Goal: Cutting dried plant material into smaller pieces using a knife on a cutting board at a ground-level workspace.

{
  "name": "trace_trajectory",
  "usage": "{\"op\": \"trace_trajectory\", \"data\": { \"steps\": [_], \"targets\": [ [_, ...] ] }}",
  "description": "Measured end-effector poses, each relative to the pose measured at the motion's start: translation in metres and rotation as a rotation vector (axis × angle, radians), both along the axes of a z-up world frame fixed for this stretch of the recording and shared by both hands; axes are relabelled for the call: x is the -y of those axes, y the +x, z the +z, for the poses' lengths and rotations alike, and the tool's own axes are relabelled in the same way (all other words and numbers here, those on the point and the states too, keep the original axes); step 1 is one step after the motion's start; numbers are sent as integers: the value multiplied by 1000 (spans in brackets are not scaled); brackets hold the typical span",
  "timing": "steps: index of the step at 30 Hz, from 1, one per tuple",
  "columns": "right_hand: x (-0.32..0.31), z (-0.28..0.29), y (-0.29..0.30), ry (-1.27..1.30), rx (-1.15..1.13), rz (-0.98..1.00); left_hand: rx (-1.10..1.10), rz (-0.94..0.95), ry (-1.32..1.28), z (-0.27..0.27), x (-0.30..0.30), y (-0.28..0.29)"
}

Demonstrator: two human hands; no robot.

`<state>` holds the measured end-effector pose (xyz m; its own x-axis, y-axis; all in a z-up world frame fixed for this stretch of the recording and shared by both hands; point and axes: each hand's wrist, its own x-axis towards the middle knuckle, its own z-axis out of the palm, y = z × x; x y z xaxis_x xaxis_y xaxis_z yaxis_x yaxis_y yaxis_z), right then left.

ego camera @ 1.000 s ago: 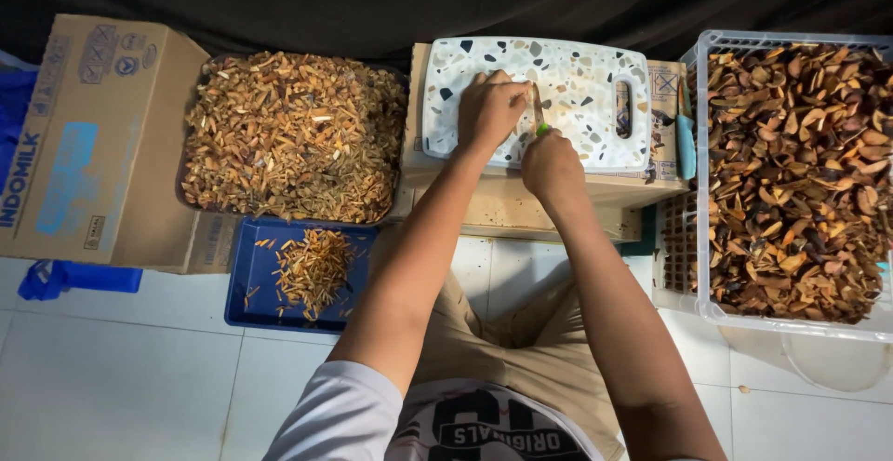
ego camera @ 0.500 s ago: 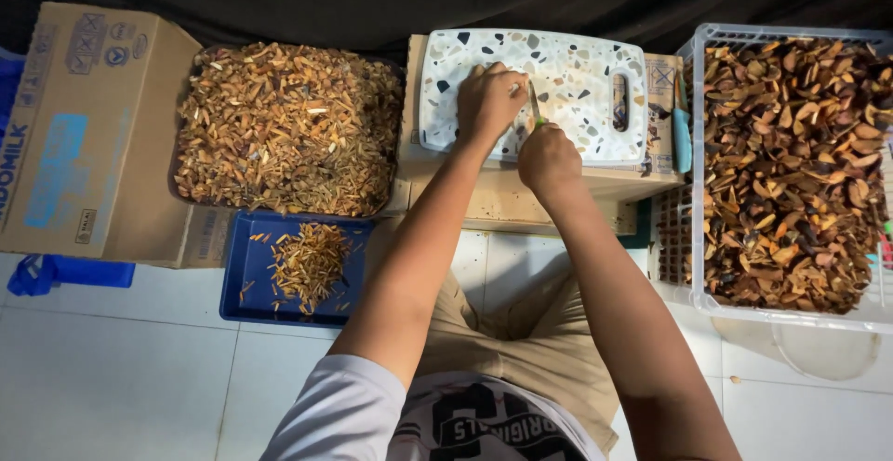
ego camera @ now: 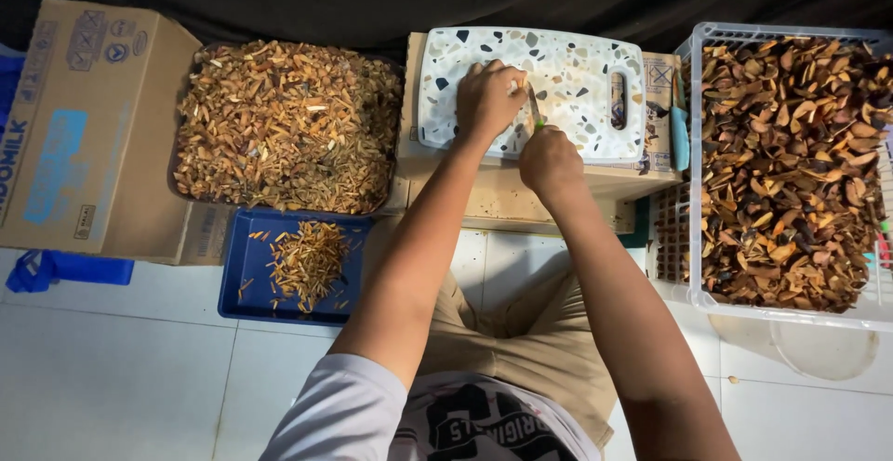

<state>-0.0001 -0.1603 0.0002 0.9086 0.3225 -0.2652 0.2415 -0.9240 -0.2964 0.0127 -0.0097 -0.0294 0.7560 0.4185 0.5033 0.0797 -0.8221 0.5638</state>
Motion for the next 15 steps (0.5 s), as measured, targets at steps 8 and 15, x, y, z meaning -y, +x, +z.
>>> {"op": "trace_trajectory", "data": {
  "steps": [8, 15],
  "targets": [
    [9, 26, -4, -112, -112, 2, -61, 16, -17, 4, 1, -3],
    [31, 68, -16, -131, -157, 29, -61, 4, 16, 4, -2, -5]
  ]
}}
